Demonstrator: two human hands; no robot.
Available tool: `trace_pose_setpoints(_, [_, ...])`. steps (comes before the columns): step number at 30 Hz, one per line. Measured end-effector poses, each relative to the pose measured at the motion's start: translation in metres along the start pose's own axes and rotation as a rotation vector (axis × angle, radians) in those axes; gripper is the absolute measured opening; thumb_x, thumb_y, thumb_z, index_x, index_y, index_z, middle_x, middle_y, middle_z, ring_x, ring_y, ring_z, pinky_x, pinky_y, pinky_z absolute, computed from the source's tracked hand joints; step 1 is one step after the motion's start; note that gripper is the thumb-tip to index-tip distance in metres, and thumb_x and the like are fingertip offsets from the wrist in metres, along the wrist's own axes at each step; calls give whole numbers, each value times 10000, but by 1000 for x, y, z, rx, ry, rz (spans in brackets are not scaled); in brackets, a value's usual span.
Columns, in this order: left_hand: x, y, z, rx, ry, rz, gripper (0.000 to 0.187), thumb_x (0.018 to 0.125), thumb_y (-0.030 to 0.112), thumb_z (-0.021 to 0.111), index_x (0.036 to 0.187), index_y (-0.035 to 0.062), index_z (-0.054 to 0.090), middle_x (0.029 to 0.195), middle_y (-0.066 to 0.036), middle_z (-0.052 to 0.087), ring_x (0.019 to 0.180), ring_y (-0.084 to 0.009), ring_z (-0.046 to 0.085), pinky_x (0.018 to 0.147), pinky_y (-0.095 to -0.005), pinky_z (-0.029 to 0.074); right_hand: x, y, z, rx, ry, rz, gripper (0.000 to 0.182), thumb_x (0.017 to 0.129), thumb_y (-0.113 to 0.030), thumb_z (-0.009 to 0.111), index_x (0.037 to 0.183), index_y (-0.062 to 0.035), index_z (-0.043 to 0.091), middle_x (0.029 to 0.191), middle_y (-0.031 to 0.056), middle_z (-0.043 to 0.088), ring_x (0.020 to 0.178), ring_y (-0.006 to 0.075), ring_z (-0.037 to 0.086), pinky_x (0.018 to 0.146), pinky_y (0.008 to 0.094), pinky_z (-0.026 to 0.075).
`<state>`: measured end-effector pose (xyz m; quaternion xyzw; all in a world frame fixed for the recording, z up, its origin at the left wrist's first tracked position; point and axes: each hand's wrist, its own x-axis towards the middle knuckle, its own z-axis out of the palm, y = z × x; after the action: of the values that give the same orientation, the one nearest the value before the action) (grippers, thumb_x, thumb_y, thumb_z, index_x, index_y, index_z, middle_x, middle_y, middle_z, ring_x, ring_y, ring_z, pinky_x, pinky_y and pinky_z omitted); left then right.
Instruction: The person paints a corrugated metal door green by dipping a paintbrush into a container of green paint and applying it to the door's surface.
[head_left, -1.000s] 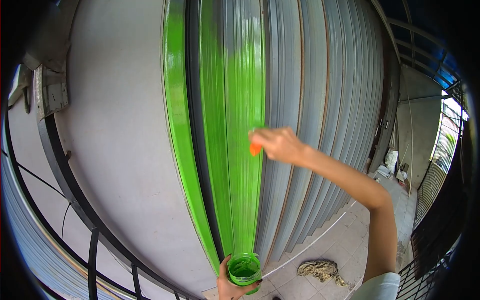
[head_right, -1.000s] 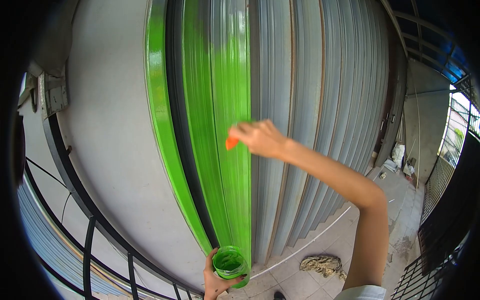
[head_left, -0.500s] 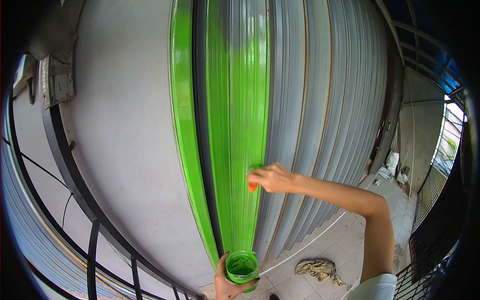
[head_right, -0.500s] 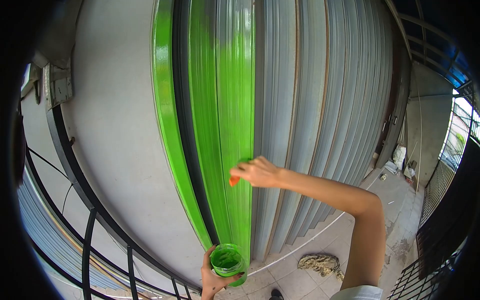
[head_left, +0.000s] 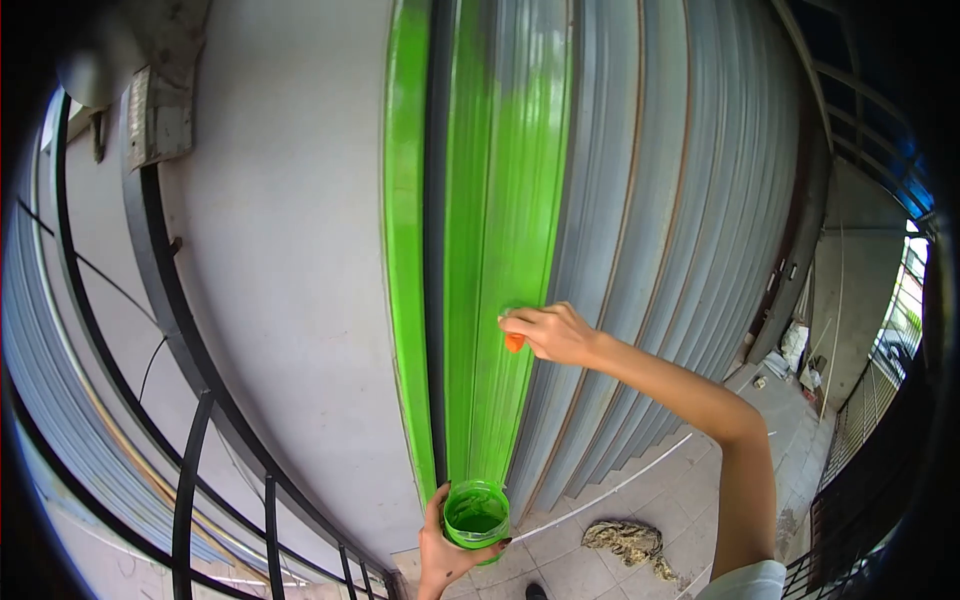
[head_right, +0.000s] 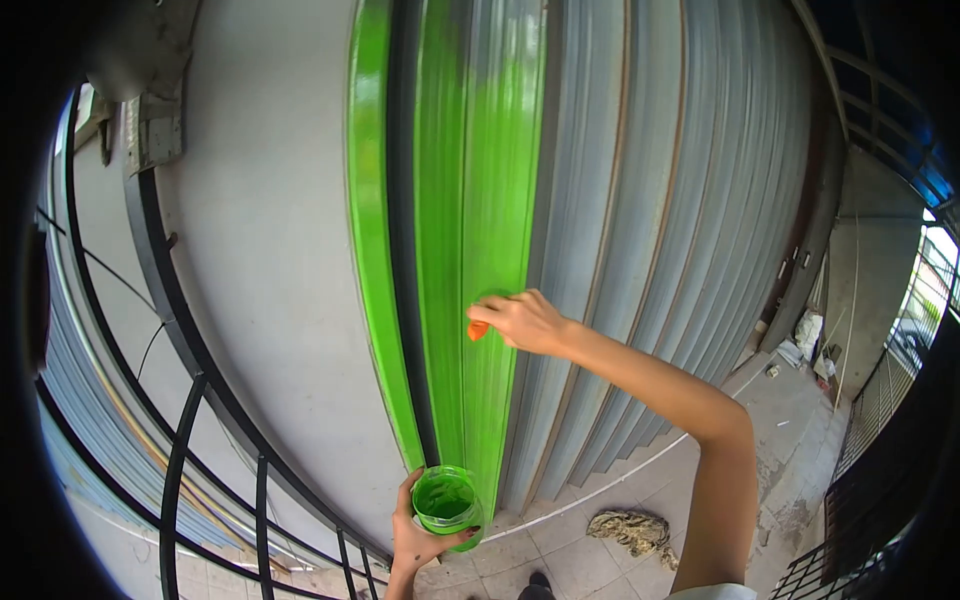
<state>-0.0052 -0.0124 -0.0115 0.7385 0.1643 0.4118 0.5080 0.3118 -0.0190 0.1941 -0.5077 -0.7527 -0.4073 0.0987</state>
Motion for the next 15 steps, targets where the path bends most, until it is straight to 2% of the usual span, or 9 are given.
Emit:
trace_pose_setpoints(1, [2, 3, -4, 11, 23, -7, 1099, 507, 344, 944, 1375, -9, 370, 1095, -191, 683, 1034, -299, 680, 919, -387, 539, -1, -18, -5, 145, 52, 87, 173, 860, -22, 655, 1019, -69, 607, 983, 87, 693, 807, 201, 727, 568, 292, 611])
trace_pose_setpoints(3, [6, 12, -15, 62, 51, 0, 1113, 508, 343, 943, 1387, -8, 356, 1111, -193, 677, 1038, -303, 679, 919, -389, 539, 7, -57, -32, 516, 257, 189, 240, 836, 33, 678, 1023, -78, 575, 985, 106, 706, 736, 243, 714, 521, 287, 565])
trace_pose_setpoints(5, [7, 14, -26, 116, 74, -1, 1135, 509, 341, 941, 1406, -2, 336, 1163, -182, 661, 1058, -320, 667, 927, -401, 531, 15, -96, -63, 814, 403, 221, 244, 821, 18, 732, 1001, -62, 588, 958, 86, 722, 773, 245, 728, 586, 267, 582])
trace_pose_setpoints(7, [13, 20, -36, 194, 121, 115, 1137, 515, 336, 940, 1412, -1, 328, 1192, -164, 652, 1075, -326, 656, 932, -410, 524, 9, -127, -83, 1122, 375, 249, 248, 805, 15, 755, 981, -44, 590, 898, 59, 727, 803, 255, 736, 615, 269, 599])
trace_pose_setpoints(10, [14, 27, -49, 284, 142, 243, 1118, 519, 298, 932, 1413, -1, 330, 1228, -139, 641, 1099, -331, 639, 947, -411, 511, -4, -150, -101, 1151, 199, 235, 257, 797, -14, 771, 973, -50, 587, 859, 64, 726, 828, 261, 738, 635, 275, 611])
trace_pose_setpoints(15, [21, 35, -58, 433, 169, 412, 1085, 522, 226, 918, 1410, -5, 341, 1255, -113, 635, 1119, -334, 619, 970, -418, 491, -12, -176, -103, 1077, 66, 240, 262, 776, -24, 780, 975, -98, 627, 930, 87, 735, 790, 223, 739, 617, 272, 608])
